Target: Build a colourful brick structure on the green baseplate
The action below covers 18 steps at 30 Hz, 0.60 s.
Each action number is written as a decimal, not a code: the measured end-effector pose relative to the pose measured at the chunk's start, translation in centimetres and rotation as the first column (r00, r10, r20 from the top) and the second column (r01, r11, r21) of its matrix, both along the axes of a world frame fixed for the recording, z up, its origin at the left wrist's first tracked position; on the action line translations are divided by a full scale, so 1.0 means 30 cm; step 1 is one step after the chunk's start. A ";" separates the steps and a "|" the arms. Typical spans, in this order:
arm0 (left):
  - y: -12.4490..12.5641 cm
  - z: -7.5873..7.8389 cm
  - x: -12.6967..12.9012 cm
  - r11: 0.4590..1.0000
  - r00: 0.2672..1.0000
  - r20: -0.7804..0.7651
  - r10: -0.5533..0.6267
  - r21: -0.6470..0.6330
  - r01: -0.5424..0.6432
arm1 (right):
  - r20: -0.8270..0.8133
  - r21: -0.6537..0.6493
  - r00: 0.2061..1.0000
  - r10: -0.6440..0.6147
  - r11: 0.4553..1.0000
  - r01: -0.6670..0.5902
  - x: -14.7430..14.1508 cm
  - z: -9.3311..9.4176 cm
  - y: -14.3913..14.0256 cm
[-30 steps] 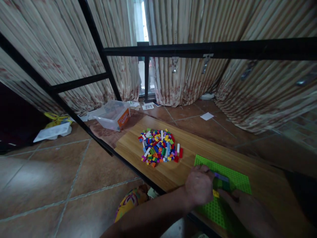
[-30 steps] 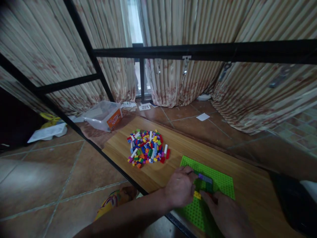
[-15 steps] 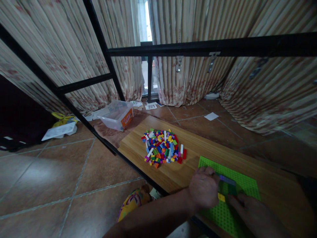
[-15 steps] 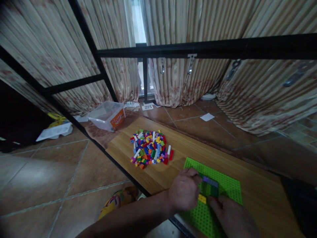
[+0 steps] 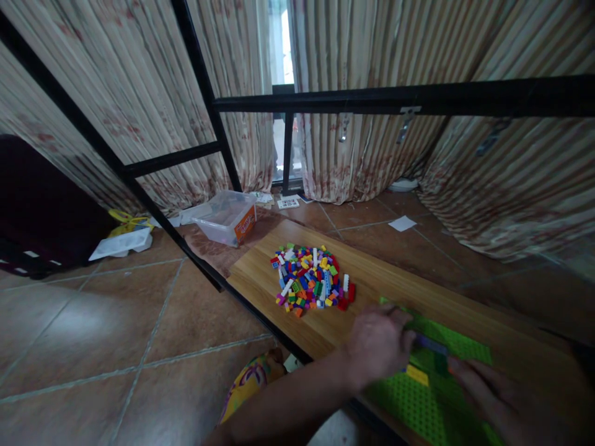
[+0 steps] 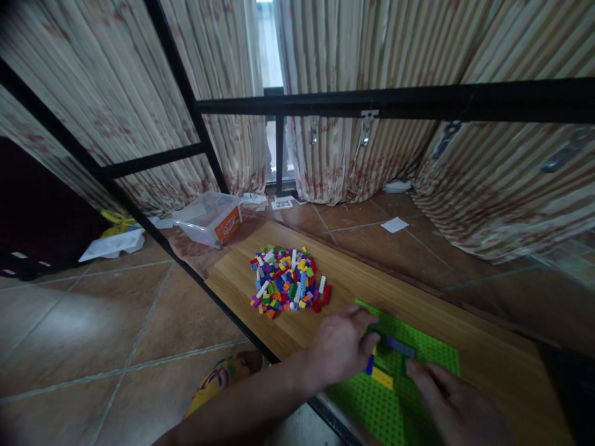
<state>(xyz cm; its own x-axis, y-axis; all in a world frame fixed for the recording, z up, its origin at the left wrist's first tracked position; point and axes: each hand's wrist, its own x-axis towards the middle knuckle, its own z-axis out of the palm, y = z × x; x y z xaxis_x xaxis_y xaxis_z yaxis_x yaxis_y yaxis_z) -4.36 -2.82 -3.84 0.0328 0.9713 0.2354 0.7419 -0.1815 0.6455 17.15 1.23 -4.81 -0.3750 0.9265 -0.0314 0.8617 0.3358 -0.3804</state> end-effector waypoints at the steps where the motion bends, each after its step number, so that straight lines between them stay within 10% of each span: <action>1: 0.012 0.022 -0.051 0.995 0.995 0.035 0.093 0.024 -0.093 | -0.028 -0.044 0.998 0.050 0.998 -0.051 -0.048 0.021 -0.013; 6: 0.017 0.106 -0.438 0.790 0.795 0.023 0.606 -0.129 -0.599 | -0.056 -0.071 0.990 0.131 0.988 -0.135 -0.340 0.034 -0.112; 9: -0.039 0.113 -0.629 0.656 0.713 -0.183 0.677 -0.290 -0.697 | 0.029 -0.026 0.986 0.166 0.986 -0.166 -0.463 0.016 -0.141; 18: -0.069 0.042 -0.706 0.727 0.807 -0.239 0.540 -0.352 -0.590 | -0.046 -0.010 0.995 0.094 0.996 -0.094 -0.571 -0.002 -0.132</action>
